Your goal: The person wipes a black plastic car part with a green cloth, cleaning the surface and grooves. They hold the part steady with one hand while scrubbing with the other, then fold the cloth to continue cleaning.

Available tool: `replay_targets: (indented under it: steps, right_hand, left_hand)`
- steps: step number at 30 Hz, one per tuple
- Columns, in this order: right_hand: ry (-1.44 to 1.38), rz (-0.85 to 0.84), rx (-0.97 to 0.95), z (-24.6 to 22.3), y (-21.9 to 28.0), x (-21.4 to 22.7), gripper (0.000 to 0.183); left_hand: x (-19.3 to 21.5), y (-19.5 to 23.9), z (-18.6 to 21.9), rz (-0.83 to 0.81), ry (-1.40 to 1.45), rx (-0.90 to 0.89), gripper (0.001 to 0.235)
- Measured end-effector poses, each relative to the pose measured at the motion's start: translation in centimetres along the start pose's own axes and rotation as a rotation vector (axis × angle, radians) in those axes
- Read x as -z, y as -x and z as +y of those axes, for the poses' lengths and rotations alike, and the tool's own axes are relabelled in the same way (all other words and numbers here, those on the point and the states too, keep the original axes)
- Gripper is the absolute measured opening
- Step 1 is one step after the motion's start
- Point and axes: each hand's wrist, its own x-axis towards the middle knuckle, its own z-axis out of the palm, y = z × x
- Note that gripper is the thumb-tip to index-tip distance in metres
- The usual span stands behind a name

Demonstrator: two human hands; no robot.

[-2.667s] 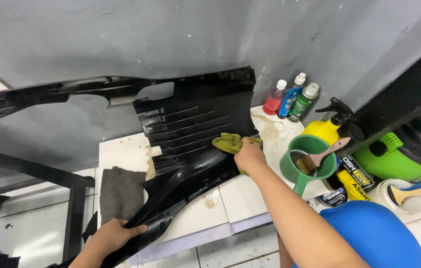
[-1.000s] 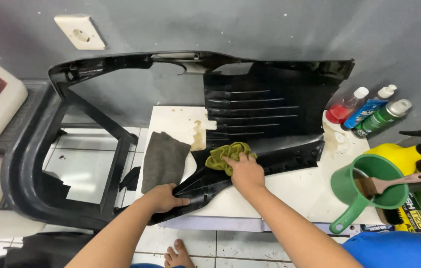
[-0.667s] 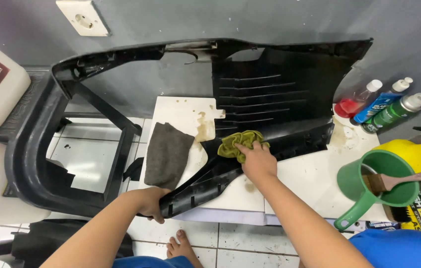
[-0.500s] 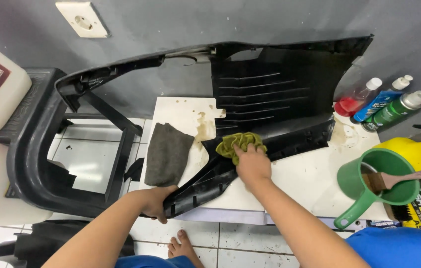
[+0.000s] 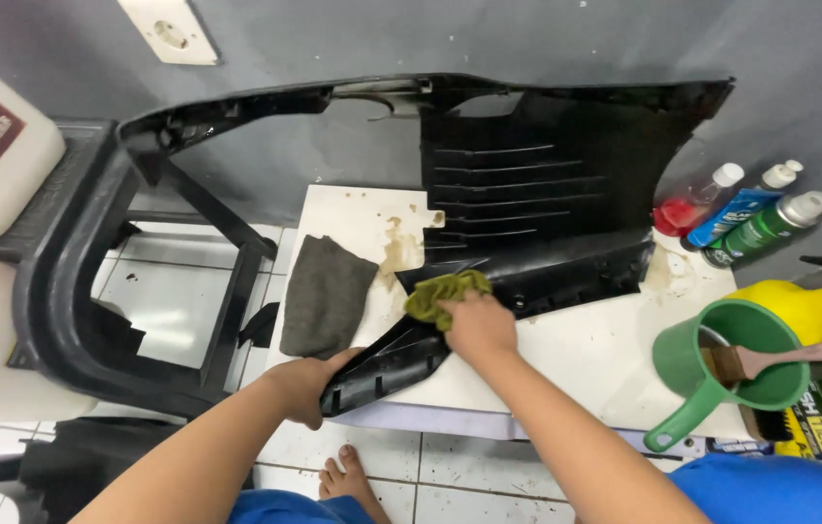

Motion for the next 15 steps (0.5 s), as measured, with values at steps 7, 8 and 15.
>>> replay_targets:
  steps: [7,8,15]
  right_hand:
    - [-0.029,0.035,-0.057,-0.7,-0.2,-1.3,0.041]
    - [-0.060,0.011,-0.009,-1.4,0.3,-2.0,0.041]
    - [0.037,-0.085,0.254,-6.3,5.5,0.8,0.042]
  left_hand:
    - [0.3,1.5,1.5,0.096,-0.068,-0.006,0.122]
    - [0.4,1.5,1.5,0.100,-0.079,-0.001,0.121]
    - [-1.5,-1.6,0.0,0.111,-0.128,0.003,0.122]
